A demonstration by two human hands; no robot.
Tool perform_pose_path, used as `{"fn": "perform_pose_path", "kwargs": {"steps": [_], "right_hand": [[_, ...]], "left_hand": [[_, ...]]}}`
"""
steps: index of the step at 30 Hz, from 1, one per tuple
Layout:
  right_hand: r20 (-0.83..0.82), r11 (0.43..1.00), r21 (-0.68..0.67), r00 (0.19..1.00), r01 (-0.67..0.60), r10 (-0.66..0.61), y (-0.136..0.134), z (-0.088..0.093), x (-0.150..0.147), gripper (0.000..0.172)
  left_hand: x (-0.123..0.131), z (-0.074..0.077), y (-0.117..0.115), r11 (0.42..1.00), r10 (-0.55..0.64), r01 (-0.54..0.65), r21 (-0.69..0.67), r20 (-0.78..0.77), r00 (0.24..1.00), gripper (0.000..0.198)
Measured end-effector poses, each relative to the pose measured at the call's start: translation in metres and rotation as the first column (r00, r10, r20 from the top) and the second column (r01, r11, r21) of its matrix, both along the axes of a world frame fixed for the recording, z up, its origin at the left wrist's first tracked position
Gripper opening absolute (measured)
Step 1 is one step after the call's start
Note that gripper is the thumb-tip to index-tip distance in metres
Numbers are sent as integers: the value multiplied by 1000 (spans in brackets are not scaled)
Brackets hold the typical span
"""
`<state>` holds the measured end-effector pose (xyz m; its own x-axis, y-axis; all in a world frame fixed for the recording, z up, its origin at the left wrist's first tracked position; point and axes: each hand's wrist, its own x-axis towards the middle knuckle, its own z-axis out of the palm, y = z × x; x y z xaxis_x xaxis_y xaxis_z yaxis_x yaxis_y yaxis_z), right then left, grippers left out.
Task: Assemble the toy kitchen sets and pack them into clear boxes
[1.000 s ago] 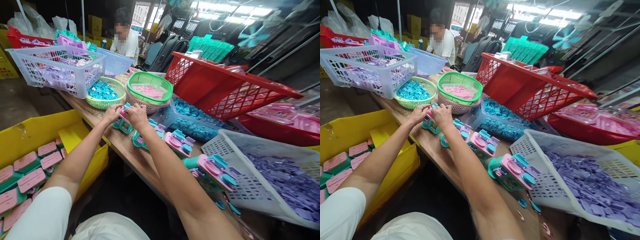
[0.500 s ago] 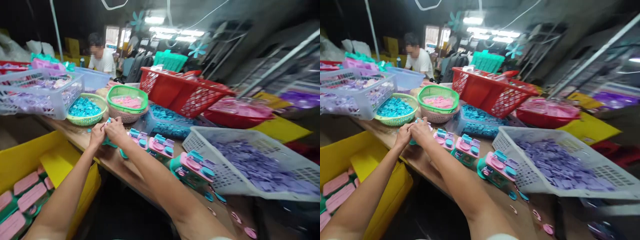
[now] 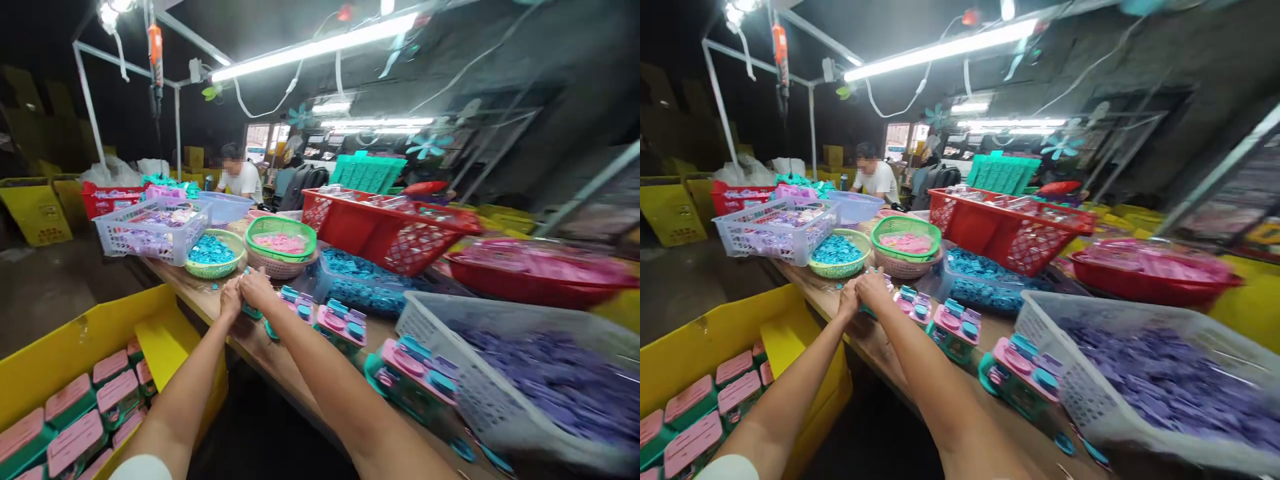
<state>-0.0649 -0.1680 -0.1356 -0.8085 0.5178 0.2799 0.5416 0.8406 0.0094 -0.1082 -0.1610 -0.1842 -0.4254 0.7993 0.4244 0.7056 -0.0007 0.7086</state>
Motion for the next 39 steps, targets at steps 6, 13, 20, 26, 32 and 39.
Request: {"fn": "perform_pose_path", "kwargs": {"steps": [6, 13, 20, 26, 32, 39], "right_hand": [[159, 997, 64, 987, -43, 32, 44, 45, 88, 18], [-30, 957, 196, 977, 215, -213, 100, 123, 196, 27], [-244, 695, 97, 694, 712, -677, 218, 197, 351, 40], [-243, 644, 98, 646, 758, -723, 302, 194, 393, 64], [-99, 688, 188, 711, 701, -696, 323, 192, 411, 51], [-118, 709, 223, 741, 669, -661, 311, 187, 478, 53]], "left_hand": [[0, 31, -2, 997, 53, -52, -61, 6, 999, 45], [-20, 81, -2, 991, 101, -69, 111, -313, 944, 45], [3, 161, 58, 969, 21, 125, 213, -575, 818, 25], [75, 198, 163, 950, -158, 298, 92, -684, 712, 28], [147, 217, 248, 923, -220, 381, 49, -747, 628, 25], [182, 250, 306, 916, -174, 378, 134, -718, 674, 23]]}}
